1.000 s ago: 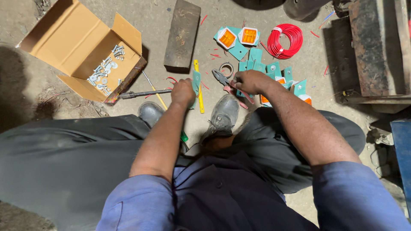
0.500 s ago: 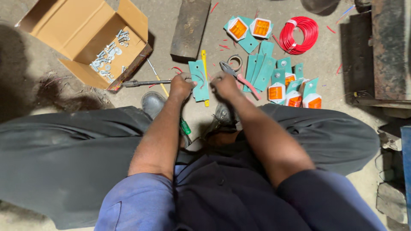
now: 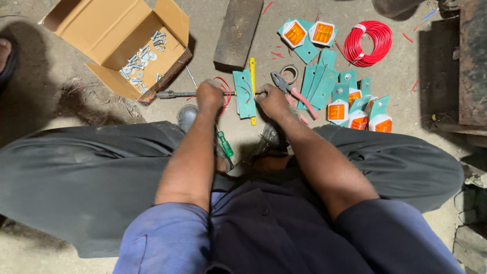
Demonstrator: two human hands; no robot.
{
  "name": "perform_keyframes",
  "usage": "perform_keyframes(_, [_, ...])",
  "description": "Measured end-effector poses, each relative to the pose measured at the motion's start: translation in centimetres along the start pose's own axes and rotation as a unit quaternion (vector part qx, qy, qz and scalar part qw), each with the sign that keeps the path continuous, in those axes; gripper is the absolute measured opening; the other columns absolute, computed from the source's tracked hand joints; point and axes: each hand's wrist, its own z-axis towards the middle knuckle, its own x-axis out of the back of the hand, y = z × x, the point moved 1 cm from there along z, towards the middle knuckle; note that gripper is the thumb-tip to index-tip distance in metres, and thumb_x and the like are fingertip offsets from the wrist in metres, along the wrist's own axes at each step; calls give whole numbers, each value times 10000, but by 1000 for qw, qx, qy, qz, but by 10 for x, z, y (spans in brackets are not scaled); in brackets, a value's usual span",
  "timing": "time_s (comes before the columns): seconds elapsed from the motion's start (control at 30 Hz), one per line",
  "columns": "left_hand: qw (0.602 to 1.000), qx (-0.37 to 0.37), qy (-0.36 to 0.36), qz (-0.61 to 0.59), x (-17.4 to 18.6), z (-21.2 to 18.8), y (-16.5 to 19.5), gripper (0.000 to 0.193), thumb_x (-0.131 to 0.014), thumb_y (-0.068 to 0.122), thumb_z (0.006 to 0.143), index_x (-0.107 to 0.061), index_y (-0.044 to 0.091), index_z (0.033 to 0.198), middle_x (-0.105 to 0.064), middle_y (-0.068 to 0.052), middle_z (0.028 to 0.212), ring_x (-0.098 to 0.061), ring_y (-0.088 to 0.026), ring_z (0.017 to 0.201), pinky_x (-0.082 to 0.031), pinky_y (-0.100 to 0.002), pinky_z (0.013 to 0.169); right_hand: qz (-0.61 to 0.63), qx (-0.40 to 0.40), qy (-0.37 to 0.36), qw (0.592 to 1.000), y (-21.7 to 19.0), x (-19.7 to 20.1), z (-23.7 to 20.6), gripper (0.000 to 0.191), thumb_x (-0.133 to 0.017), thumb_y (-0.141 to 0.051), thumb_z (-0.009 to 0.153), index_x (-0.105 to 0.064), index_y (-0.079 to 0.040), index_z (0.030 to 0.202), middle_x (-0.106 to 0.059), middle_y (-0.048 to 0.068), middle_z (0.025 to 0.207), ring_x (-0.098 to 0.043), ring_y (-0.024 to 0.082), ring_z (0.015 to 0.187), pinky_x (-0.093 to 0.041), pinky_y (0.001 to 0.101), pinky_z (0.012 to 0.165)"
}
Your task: The person sits on the floor and assembles small electrical components by cutting red wires, stripping insulation, and attaching them to teal metal plates with orange modules. They use pliers and a screwdriver to secure the connections and fasten screws.
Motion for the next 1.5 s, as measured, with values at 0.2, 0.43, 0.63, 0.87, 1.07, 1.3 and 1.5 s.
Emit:
perform_keyframes(0.2, [974, 208, -84, -37, 12, -7, -18, 143, -626, 92, 838, -745, 13, 851, -754, -233, 833, -801, -350, 789, -635, -438, 762, -23, 100, 26, 994, -1, -8, -7, 184, -706, -189, 909, -744, -85, 1055, -752, 155, 997, -723, 324, 941, -559, 409, 863])
perform_keyframes(0.43, [989, 121, -23, 83, -5, -28, -7, 338, -791, 290, 804, -724, -28, 898, -725, -281, 940, -705, -445, 910, -550, -509, 826, -111, 107, 13, 988, -14, -19, -18, 291, -680, -225, 902, -706, -86, 1157, -696, 194, 1141, -663, 406, 1029, -526, 485, 889])
perform_keyframes(0.63, [970, 231, -45, 56, 2, -27, -11, 454, -831, 398, 790, -746, -46, 831, -730, -282, 929, -719, -418, 901, -560, -472, 850, -139, 91, -15, 986, -20, -15, -23, 332, -676, -269, 923, -672, -76, 1193, -679, 209, 1170, -657, 418, 1040, -516, 506, 901])
perform_keyframes(0.87, [947, 309, -54, -67, 8, -34, -3, 305, -764, 209, 799, -713, -91, 775, -738, -236, 780, -748, -315, 650, -587, -409, 643, -177, 34, -29, 983, -21, -15, -11, 298, -698, -311, 888, -681, -67, 1059, -706, 194, 1041, -680, 403, 966, -523, 528, 835])
perform_keyframes(1.07, [898, 379, -84, -208, 17, -26, 2, 218, -710, 124, 808, -672, -91, 802, -691, -179, 707, -701, -287, 556, -613, -404, 473, -142, 47, 15, 989, -21, -20, 1, 191, -694, -249, 869, -707, -65, 922, -724, 186, 912, -687, 403, 850, -535, 509, 754])
perform_keyframes(1.3, [890, 389, -100, -214, 28, 0, -9, 157, -671, 27, 814, -686, -120, 870, -677, -215, 738, -671, -289, 530, -597, -421, 457, -3, 35, 43, 998, -22, -3, 16, 129, -703, -165, 818, -686, -41, 848, -732, 128, 792, -717, 275, 738, -558, 386, 703])
perform_keyframes(1.5, [975, 192, -56, 96, 34, 23, -4, 232, -687, 111, 820, -699, -44, 992, -696, -283, 1015, -687, -415, 990, -553, -450, 846, 126, 8, -4, 992, -24, 6, 13, 100, -697, -109, 826, -668, -14, 811, -728, 88, 690, -708, 164, 591, -568, 333, 589])
